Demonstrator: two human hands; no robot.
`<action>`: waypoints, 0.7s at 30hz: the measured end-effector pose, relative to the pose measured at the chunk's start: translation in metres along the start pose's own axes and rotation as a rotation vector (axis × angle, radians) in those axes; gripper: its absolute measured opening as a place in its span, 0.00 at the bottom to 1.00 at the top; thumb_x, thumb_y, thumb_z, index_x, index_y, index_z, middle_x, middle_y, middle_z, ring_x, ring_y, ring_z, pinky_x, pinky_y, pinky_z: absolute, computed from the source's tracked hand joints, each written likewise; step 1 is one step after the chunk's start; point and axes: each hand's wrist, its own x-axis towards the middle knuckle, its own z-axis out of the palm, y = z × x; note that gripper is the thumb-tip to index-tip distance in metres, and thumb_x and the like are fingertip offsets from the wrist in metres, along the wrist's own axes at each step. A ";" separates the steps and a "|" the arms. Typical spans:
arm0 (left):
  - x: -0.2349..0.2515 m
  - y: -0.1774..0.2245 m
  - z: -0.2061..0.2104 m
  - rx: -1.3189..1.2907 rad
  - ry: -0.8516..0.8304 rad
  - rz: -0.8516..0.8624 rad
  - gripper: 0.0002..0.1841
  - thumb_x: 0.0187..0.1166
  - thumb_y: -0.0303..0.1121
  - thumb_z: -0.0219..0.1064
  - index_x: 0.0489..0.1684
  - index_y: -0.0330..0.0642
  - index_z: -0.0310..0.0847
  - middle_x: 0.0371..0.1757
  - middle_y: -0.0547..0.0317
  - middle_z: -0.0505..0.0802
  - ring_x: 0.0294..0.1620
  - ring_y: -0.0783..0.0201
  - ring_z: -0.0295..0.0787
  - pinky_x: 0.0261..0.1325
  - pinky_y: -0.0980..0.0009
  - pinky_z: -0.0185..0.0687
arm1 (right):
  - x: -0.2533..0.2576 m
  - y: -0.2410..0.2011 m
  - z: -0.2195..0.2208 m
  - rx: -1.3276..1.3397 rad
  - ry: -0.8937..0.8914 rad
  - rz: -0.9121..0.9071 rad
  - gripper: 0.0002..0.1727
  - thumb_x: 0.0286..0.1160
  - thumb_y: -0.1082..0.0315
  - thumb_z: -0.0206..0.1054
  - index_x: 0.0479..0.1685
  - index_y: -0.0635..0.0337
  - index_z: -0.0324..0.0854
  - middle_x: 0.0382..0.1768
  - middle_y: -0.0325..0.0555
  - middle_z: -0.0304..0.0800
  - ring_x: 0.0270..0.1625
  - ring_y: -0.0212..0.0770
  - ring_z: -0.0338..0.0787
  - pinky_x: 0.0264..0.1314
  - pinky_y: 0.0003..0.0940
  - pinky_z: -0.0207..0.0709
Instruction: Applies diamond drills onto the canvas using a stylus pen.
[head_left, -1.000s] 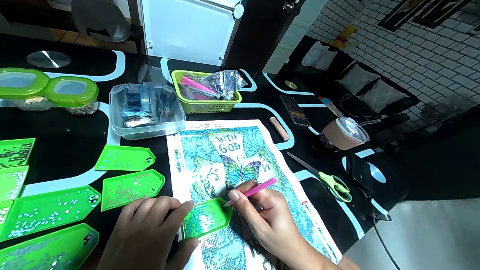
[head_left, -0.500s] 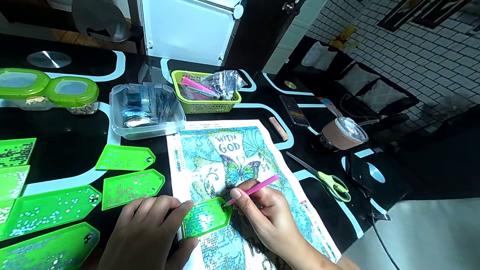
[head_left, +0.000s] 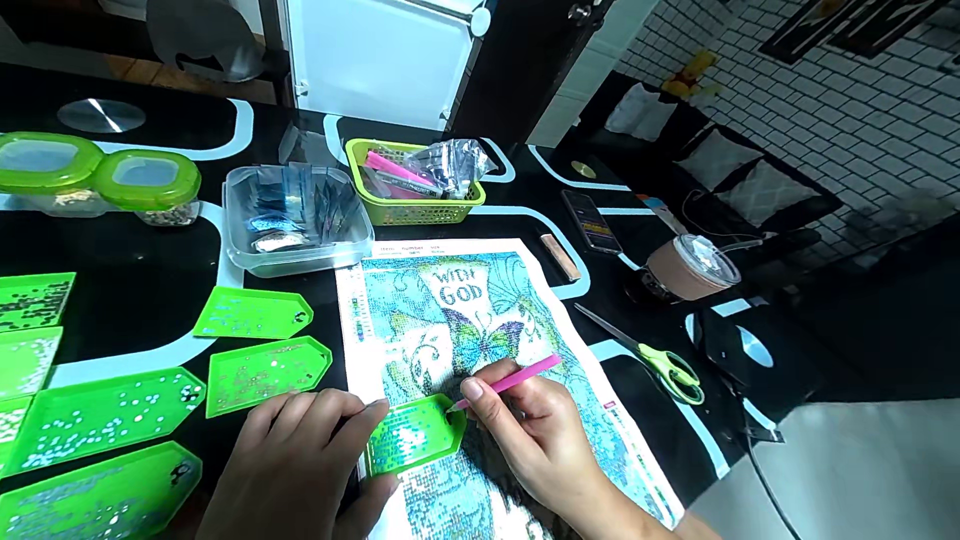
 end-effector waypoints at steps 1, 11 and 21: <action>0.000 0.000 0.000 -0.002 -0.004 -0.001 0.26 0.76 0.57 0.66 0.65 0.51 0.89 0.50 0.50 0.92 0.50 0.46 0.87 0.62 0.44 0.70 | 0.000 0.000 0.000 -0.016 -0.005 -0.004 0.13 0.89 0.65 0.60 0.40 0.65 0.85 0.30 0.39 0.89 0.32 0.22 0.86 0.37 0.17 0.82; 0.000 0.000 0.000 -0.008 -0.006 -0.002 0.26 0.77 0.57 0.66 0.65 0.51 0.89 0.51 0.50 0.92 0.50 0.46 0.87 0.62 0.44 0.70 | 0.000 0.001 -0.001 0.015 0.012 0.006 0.13 0.90 0.65 0.60 0.40 0.64 0.86 0.30 0.37 0.90 0.32 0.22 0.87 0.37 0.17 0.82; 0.000 0.000 -0.001 -0.003 -0.010 -0.003 0.26 0.77 0.57 0.65 0.65 0.51 0.89 0.51 0.51 0.92 0.50 0.47 0.87 0.62 0.45 0.70 | 0.000 0.001 0.002 -0.005 -0.012 -0.023 0.14 0.90 0.65 0.60 0.40 0.65 0.85 0.30 0.39 0.90 0.32 0.23 0.86 0.37 0.18 0.82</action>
